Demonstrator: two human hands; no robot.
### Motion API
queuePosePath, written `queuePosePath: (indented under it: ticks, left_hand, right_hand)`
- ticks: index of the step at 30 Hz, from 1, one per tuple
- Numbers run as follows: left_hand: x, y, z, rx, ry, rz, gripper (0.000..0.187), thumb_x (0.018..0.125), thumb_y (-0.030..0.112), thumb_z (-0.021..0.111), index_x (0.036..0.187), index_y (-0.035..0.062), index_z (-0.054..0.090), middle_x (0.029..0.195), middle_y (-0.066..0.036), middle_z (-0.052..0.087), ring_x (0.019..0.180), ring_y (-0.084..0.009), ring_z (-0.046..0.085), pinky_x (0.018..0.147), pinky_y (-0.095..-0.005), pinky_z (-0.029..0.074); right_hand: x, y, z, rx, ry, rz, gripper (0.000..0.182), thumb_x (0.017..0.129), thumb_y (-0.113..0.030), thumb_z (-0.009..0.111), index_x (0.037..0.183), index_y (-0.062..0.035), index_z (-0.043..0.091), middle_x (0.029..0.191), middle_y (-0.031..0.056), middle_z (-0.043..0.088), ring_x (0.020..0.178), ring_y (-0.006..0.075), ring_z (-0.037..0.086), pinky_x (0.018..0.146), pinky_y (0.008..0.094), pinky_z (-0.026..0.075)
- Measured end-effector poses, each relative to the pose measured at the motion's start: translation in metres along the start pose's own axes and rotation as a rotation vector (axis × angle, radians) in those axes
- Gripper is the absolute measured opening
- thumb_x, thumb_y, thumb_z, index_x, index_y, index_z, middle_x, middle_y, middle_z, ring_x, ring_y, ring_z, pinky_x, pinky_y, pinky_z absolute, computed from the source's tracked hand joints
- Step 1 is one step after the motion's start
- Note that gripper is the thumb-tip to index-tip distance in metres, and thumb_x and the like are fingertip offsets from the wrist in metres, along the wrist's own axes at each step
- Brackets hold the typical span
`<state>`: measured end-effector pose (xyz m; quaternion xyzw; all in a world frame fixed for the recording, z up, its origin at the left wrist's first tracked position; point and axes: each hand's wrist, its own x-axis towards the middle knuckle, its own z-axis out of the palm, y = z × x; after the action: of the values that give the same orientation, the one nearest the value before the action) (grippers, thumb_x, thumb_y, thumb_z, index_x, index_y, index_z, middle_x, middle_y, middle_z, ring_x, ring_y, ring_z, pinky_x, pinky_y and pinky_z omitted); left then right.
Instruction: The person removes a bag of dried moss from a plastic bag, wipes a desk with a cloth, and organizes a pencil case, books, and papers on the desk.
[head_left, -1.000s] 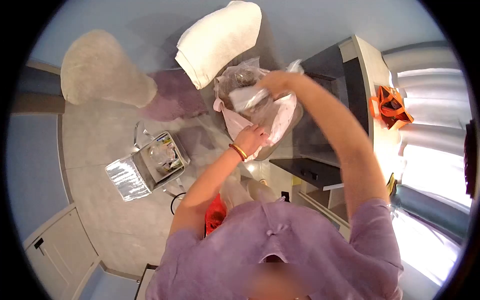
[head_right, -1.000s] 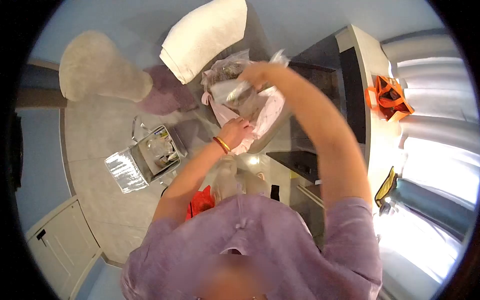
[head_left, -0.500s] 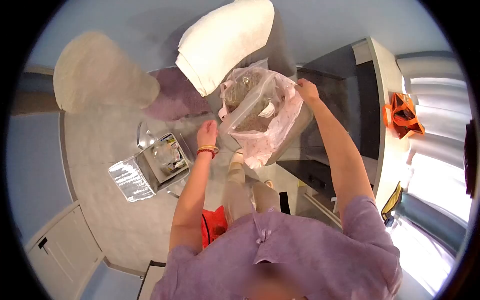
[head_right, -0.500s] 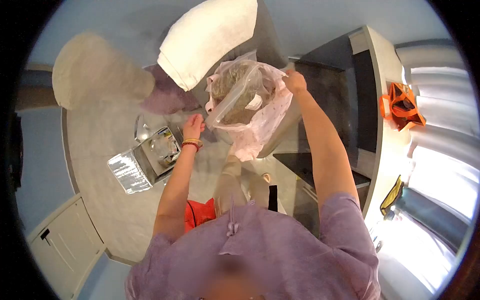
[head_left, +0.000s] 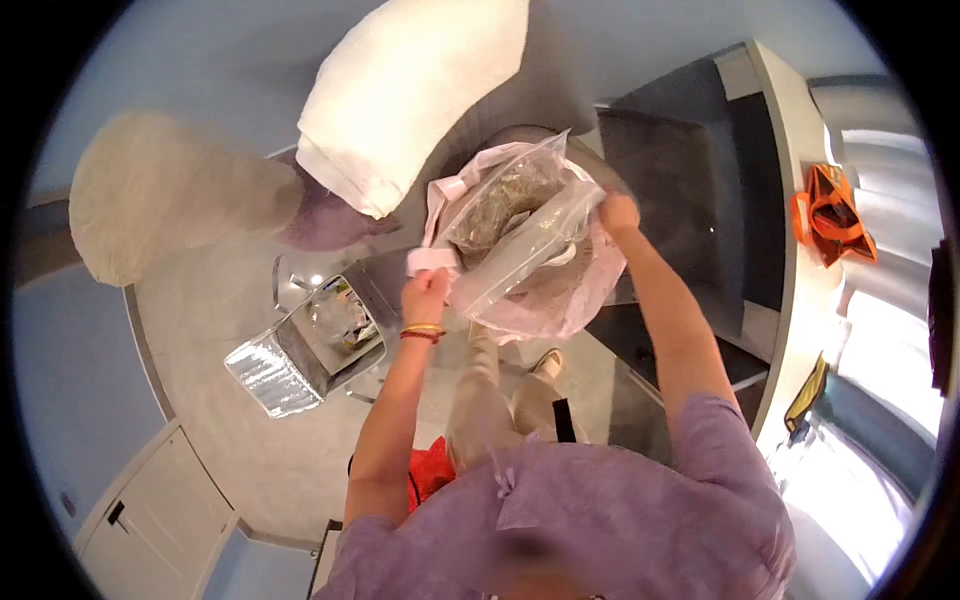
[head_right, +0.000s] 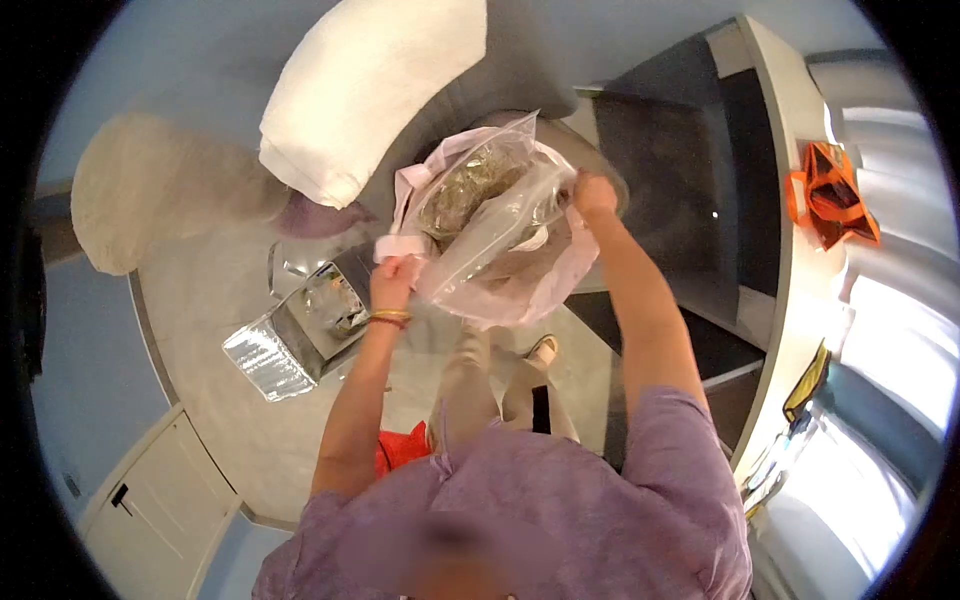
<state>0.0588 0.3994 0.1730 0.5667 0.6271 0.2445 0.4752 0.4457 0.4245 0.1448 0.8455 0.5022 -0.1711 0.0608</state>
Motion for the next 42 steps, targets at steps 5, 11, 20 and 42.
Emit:
queuePosePath:
  ticks: [5, 11, 20, 42]
  left_hand:
    - [-0.028, 0.078, -0.068, -0.372, 0.041, -0.219, 0.019, 0.086, 0.016, 0.05, 0.087, 0.0006, 0.062, 0.063, 0.002, 0.053, 0.05, -0.0045, 0.044, 0.043, -0.0212, 0.036]
    - [-0.026, 0.11, -0.091, -0.383, 0.084, -0.046, 0.022, 0.085, 0.014, 0.05, 0.103, 0.0017, 0.054, 0.075, -0.001, 0.055, 0.057, -0.0069, 0.049, 0.044, -0.0206, 0.04]
    - [0.01, 0.137, -0.097, -0.537, -0.122, 0.067, 0.031, 0.082, 0.01, 0.05, 0.112, 0.0072, 0.046, 0.095, -0.006, 0.055, 0.07, -0.0145, 0.055, 0.044, -0.023, 0.043]
    - [-0.114, 0.167, 0.068, 0.203, -0.505, 0.804, 0.025, 0.08, 0.007, 0.051, 0.105, 0.0008, 0.052, 0.116, -0.014, 0.047, 0.103, -0.0262, 0.048, 0.086, -0.0335, 0.039]
  right_hand:
    - [-0.082, 0.045, -0.16, 1.435, 0.034, 0.178, 0.021, 0.077, -0.004, 0.049, 0.095, 0.002, 0.057, 0.078, 0.0078, 0.059, 0.066, 0.0181, 0.057, 0.059, 0.0265, 0.046]
    - [-0.124, 0.059, -0.208, 1.597, 0.139, 0.152, 0.03, 0.079, -0.003, 0.042, 0.107, 0.0057, 0.05, 0.097, 0.0144, 0.058, 0.084, 0.0195, 0.058, 0.074, 0.0303, 0.048]
    - [-0.107, 0.042, -0.266, 1.928, 0.368, -0.017, 0.019, 0.078, -0.006, 0.045, 0.087, 0.0047, 0.058, 0.08, 0.0144, 0.059, 0.074, 0.0244, 0.059, 0.067, 0.0356, 0.05]
    - [-0.403, 0.243, -0.072, 1.376, 0.693, 0.703, 0.026, 0.084, -0.021, 0.053, 0.102, -0.0031, 0.058, 0.093, 0.0032, 0.059, 0.083, 0.0105, 0.053, 0.07, 0.0251, 0.045]
